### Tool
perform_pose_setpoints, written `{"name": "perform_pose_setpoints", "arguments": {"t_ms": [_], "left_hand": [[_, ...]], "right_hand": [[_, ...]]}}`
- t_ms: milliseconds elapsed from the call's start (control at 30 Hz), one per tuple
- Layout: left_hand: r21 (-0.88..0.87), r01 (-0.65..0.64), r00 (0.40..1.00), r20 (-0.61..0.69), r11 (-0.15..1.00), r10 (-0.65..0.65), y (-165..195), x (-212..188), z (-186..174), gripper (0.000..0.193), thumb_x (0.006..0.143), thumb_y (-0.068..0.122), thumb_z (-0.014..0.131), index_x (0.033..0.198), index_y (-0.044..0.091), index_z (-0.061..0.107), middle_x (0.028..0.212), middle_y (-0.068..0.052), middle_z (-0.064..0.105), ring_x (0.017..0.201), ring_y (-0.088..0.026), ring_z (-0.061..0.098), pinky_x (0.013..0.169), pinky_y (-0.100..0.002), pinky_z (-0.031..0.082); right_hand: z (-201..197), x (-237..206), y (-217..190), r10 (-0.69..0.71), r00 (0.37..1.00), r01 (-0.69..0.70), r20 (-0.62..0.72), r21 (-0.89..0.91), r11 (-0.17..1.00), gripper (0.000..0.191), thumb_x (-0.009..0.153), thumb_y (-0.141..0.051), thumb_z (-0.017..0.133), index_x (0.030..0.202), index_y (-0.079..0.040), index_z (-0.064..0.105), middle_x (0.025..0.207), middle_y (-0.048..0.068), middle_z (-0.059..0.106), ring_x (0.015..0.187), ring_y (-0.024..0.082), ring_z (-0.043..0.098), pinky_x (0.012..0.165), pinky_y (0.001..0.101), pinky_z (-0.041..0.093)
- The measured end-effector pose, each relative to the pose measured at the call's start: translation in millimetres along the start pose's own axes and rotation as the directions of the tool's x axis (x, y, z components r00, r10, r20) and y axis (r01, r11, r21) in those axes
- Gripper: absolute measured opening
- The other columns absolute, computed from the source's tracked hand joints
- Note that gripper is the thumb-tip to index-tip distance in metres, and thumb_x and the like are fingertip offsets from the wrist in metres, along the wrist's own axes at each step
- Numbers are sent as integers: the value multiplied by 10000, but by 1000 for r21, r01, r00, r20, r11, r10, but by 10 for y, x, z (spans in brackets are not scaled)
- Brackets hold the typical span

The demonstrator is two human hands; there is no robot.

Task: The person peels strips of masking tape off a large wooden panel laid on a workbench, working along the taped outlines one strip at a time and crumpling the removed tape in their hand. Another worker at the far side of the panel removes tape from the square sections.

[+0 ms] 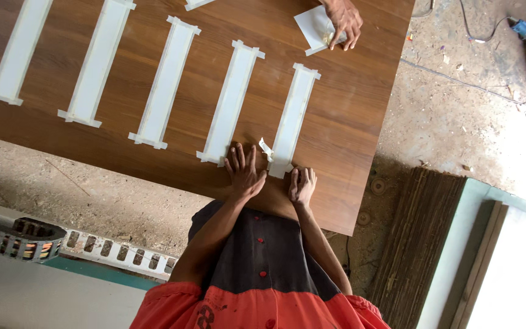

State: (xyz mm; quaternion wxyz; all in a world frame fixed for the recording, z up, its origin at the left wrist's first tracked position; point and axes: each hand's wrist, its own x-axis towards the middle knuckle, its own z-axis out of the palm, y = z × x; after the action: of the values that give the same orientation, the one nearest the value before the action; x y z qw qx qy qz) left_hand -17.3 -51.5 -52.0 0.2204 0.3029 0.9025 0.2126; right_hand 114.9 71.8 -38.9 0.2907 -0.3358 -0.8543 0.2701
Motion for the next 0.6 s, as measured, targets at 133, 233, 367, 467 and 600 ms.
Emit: {"name": "perform_pose_setpoints", "arguments": {"t_ms": [133,233,367,467,600], "left_hand": [[-52,-54,994,-100,997,48,-11,-10,-4,945,928,579,569,1666,201,117,1696,-257,-123,1564,-461,-131,1179,-719,-105],[-57,-33,999,-42,998,30,-17,8,-20,957,923,578,566,1668,206,95,1686,-268,-147,1555,-471,-143,1173,-722,-107],[-63,31,1000,5,998,-31,11,36,-32,951,914,589,562,1661,236,92,1696,-241,-156,1568,-453,-135,1188,-716,-107],[-35,11,998,-59,999,-13,3,8,-28,999,912,566,619,1669,230,62,1710,-238,-144,1579,-448,-128,1204,-718,-71],[-110,-170,975,-161,979,151,-60,10,-103,881,848,403,764,1574,212,304,1680,-226,-18,1549,-465,18,1180,-716,51]], "right_hand": [[25,4,1,10,1000,-10,10,-26,1000,136,1020,-173,586,989,-57,650,985,135,626,932,347,577,867,461,425],[58,31,-12,31,999,-30,22,-69,997,139,1012,-184,593,985,-57,644,986,138,627,935,349,583,859,462,423],[87,73,-32,68,996,-60,55,-137,989,151,1002,-202,603,955,-63,636,978,134,635,932,352,588,860,472,421],[96,71,-57,42,998,-35,44,-149,988,159,998,-209,608,958,-57,634,979,135,637,938,359,583,862,476,423],[96,64,-81,28,999,-21,44,-158,987,160,1008,-209,608,951,-60,631,987,138,637,953,359,586,872,480,426]]}}
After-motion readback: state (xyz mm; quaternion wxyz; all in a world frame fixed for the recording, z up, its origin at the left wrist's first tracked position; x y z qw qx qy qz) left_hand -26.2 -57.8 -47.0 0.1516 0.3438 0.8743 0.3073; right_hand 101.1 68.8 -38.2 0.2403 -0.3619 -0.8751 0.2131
